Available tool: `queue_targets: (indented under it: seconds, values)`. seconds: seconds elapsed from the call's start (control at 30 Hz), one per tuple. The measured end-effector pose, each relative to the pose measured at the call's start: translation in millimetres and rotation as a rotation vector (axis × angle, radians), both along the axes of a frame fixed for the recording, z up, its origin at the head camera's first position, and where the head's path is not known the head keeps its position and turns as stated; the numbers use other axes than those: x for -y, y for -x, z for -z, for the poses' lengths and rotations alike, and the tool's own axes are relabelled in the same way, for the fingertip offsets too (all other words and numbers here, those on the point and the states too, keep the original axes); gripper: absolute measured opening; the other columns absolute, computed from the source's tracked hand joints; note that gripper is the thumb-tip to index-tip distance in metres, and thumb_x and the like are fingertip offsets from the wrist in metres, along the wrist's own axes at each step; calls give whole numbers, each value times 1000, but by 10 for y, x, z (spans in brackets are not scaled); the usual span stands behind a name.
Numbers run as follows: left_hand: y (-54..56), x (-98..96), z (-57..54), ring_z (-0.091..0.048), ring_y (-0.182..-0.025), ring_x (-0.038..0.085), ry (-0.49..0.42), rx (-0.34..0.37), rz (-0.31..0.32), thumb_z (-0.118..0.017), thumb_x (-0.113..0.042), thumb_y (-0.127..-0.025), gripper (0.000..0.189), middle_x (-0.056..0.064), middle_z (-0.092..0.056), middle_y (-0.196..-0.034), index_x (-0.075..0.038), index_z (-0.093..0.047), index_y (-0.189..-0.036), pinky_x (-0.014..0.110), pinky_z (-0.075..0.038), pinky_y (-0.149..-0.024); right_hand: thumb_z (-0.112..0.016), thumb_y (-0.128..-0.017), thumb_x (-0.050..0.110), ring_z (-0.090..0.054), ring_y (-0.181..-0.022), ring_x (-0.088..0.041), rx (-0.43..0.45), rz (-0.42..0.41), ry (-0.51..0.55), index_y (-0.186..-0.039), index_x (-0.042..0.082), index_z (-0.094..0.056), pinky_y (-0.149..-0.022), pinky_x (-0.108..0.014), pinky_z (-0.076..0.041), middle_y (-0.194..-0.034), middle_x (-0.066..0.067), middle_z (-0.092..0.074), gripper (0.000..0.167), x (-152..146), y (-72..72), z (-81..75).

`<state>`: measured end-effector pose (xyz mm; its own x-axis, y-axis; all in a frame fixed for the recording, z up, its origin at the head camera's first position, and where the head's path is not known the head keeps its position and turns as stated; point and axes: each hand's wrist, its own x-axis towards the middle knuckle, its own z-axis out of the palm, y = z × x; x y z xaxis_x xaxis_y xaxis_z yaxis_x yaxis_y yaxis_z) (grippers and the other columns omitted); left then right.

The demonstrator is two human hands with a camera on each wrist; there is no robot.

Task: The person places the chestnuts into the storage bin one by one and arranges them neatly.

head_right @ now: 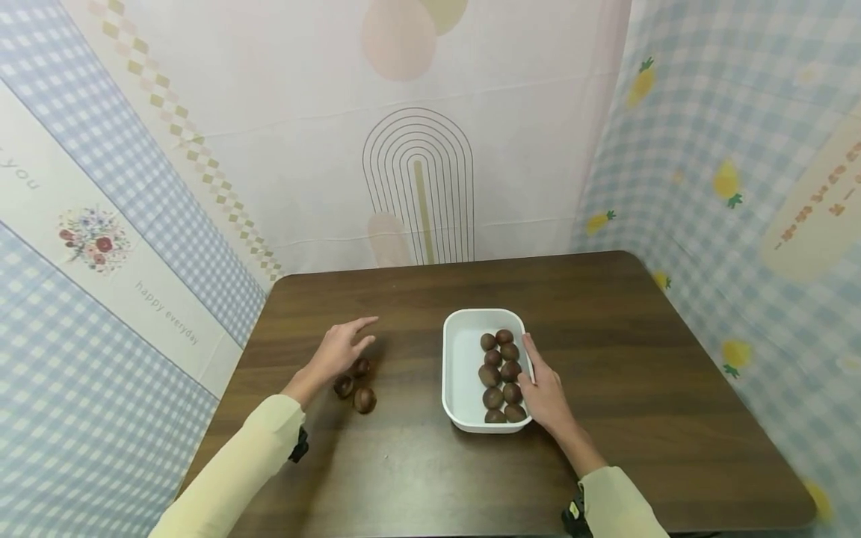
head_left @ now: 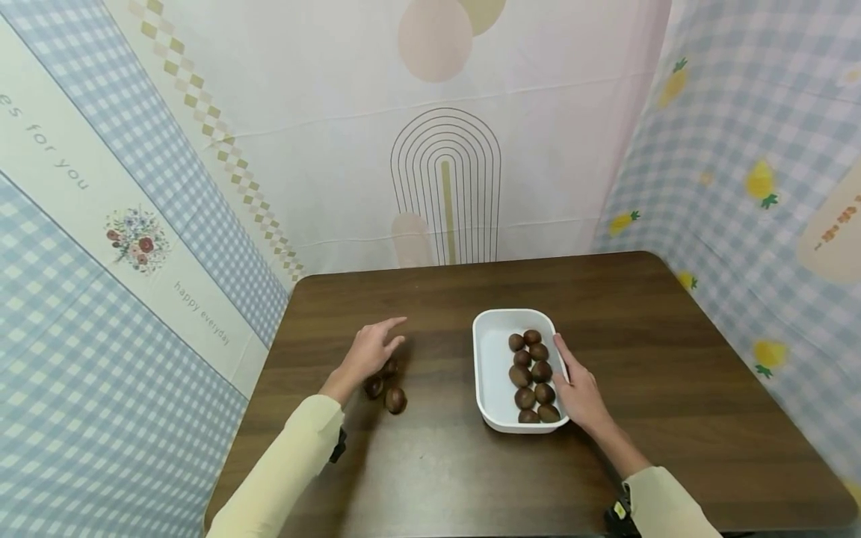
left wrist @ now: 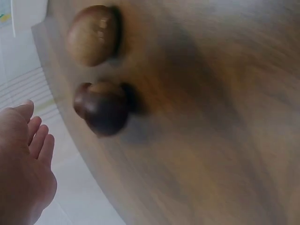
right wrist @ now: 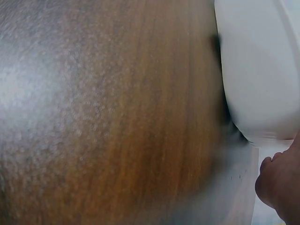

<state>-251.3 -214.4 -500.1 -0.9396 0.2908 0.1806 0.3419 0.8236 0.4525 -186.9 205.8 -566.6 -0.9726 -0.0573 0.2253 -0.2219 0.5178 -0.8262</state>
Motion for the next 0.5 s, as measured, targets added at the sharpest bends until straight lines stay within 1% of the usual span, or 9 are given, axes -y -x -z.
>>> queue_targets:
  seconds: [0.03,0.1,0.2,0.27,0.3,0.33,0.4,0.43,0.5]
  values:
    - [-30,36,6,-52,-66,16,0,4,5,-72,-14,-104,46,15,-72,-133,-11,-62,-148,52,-55,-98,-53,-98,-3,-44,-143,-48,-2,-1,-1,-166,8,-36,-113,-64,-38,-165,-23,-38,71,-3,4,1]
    - [-92,99,21,-58,-72,16,2,2,21,-71,-14,-104,45,15,-66,-144,-10,-63,-148,54,-53,-103,-53,-98,-4,-43,-143,-48,-1,-2,4,-166,7,-36,-114,-64,-37,-165,-23,-37,71,-2,6,-2]
    - [-203,171,46,-57,-68,15,-10,-13,55,-72,-13,-104,44,15,-66,-143,-10,-64,-147,53,-55,-101,-52,-98,-4,-42,-145,-47,10,-2,0,-166,8,-35,-115,-64,-35,-166,-21,-36,72,-1,8,3]
    - [-279,204,72,-49,-60,10,-25,-32,79,-73,-11,-102,43,14,-68,-141,-10,-66,-145,51,-58,-96,-53,-98,-4,-41,-145,-46,10,-1,-1,-166,8,-35,-115,-63,-35,-166,-21,-36,72,2,9,7]
    - [-318,217,85,-51,-61,9,-33,-47,94,-74,-10,-102,43,13,-69,-139,-10,-67,-144,49,-59,-94,-53,-98,-3,-41,-146,-46,9,-2,-4,-166,9,-35,-116,-62,-35,-167,-21,-36,72,2,11,9]
    - [-359,226,98,-56,-61,10,-49,-59,111,-74,-9,-101,42,13,-70,-137,-9,-68,-143,48,-60,-92,-53,-98,-3,-41,-147,-45,9,-3,-6,-166,9,-35,-116,-61,-35,-167,-20,-36,72,2,11,8]
    - [-440,239,124,-71,-75,15,-89,-71,147,-75,-7,-100,41,14,-72,-133,-6,-69,-140,45,-62,-89,-53,-98,-3,-40,-147,-43,7,-4,-15,-166,9,-35,-117,-57,-35,-167,-19,-36,72,0,14,10]
    - [-481,242,136,-75,-85,20,-110,-75,168,-75,-6,-100,40,15,-73,-131,-4,-69,-139,45,-62,-88,-53,-98,-2,-40,-147,-43,6,-4,-16,-166,9,-35,-117,-55,-35,-167,-18,-36,72,-2,15,12]
    - [-559,245,159,-77,-101,27,-140,-83,201,-75,-6,-99,38,16,-75,-126,-2,-70,-136,45,-63,-86,-53,-98,-2,-40,-148,-42,5,-3,-22,-167,9,-35,-116,-54,-35,-167,-17,-36,73,-7,16,12]
